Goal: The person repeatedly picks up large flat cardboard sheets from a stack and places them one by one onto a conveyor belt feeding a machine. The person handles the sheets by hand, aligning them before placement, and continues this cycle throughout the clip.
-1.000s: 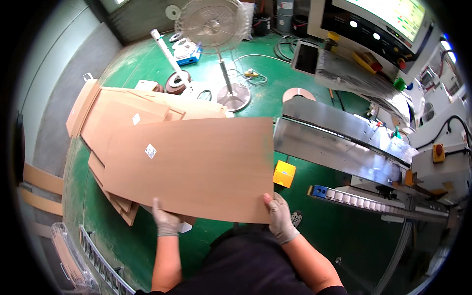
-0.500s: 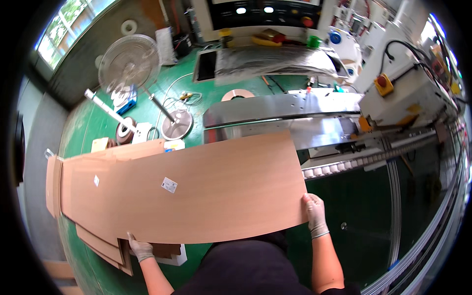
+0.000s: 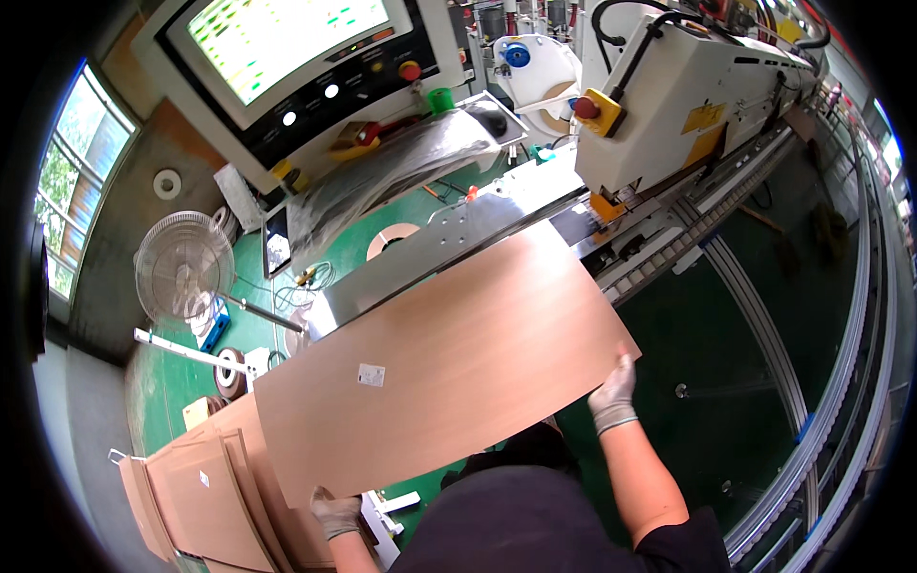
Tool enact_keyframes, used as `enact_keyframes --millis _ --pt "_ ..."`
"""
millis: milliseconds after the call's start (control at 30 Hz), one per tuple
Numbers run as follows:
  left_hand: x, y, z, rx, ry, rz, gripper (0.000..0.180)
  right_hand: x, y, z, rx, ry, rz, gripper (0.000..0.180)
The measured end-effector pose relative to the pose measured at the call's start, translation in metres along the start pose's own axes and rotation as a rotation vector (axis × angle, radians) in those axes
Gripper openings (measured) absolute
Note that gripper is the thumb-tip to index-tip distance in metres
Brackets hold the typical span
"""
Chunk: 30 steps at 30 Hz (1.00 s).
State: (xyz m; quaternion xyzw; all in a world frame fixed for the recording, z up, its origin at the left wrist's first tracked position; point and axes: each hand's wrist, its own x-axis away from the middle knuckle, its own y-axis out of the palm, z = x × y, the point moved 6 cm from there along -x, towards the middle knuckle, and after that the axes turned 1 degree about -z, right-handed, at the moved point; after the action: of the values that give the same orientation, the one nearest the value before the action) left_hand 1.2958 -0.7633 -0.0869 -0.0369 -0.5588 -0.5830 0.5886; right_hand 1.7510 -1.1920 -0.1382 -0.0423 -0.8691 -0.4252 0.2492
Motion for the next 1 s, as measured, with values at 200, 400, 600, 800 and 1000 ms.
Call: enact_keyframes --millis 200,400,600,800,1000 --pt "0.003 0.022 -0.049 -0.092 -0.046 0.045 0.054 -0.001 0.038 0.032 -0.152 0.236 0.051 0.056" --pt "0.019 0.042 -0.099 -0.147 -0.084 -0.051 0.054 -0.047 0.009 -0.003 -0.2 0.206 0.082 0.054" --pt "0.068 0.055 -0.174 -0.289 -0.36 -0.122 0.066 -0.103 -0.01 -0.092 -0.161 0.121 0.113 0.052" --pt "0.074 0.055 -0.23 -0.757 -0.521 -0.325 0.064 -0.151 -0.015 -0.179 0.01 -0.014 0.098 0.055" --pt "0.09 0.091 -0.269 -1.244 -0.632 -0.522 0.065 -0.184 -0.024 -0.229 0.176 -0.162 -0.115 0.059"
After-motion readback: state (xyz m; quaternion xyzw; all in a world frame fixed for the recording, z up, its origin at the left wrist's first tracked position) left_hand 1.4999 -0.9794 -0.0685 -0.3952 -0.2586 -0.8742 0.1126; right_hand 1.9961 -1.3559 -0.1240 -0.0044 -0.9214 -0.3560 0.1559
